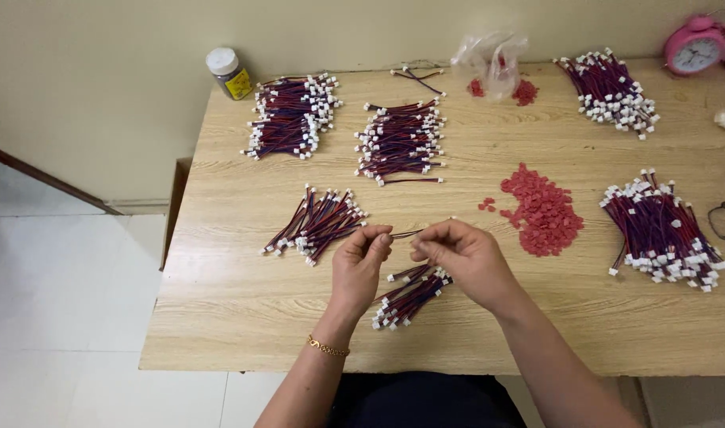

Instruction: Bundling individual wire harnesses into organized groups on a factory table.

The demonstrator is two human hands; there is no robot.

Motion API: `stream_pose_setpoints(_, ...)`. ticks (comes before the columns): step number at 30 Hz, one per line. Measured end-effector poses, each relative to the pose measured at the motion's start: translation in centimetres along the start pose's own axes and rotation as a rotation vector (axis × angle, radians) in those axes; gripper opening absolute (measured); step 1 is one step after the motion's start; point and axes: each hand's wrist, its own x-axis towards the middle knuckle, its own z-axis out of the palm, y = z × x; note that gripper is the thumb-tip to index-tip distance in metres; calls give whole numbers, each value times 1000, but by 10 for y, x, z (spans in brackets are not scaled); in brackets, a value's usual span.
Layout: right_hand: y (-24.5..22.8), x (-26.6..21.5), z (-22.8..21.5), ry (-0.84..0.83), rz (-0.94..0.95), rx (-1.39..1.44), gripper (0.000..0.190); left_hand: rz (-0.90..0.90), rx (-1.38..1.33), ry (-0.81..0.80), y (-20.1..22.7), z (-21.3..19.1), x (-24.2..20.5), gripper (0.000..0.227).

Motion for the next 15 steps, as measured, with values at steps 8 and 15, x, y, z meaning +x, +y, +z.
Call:
stream_pose_setpoints(8, -10, -7, 14, -17, -37, -9, 17, -64, -54, -4, 3, 0, -4, 18)
stream_pose_setpoints(15, -5, -8, 16, -27, -15, -24, 18, -115, -102, -20, 2, 2, -5, 19)
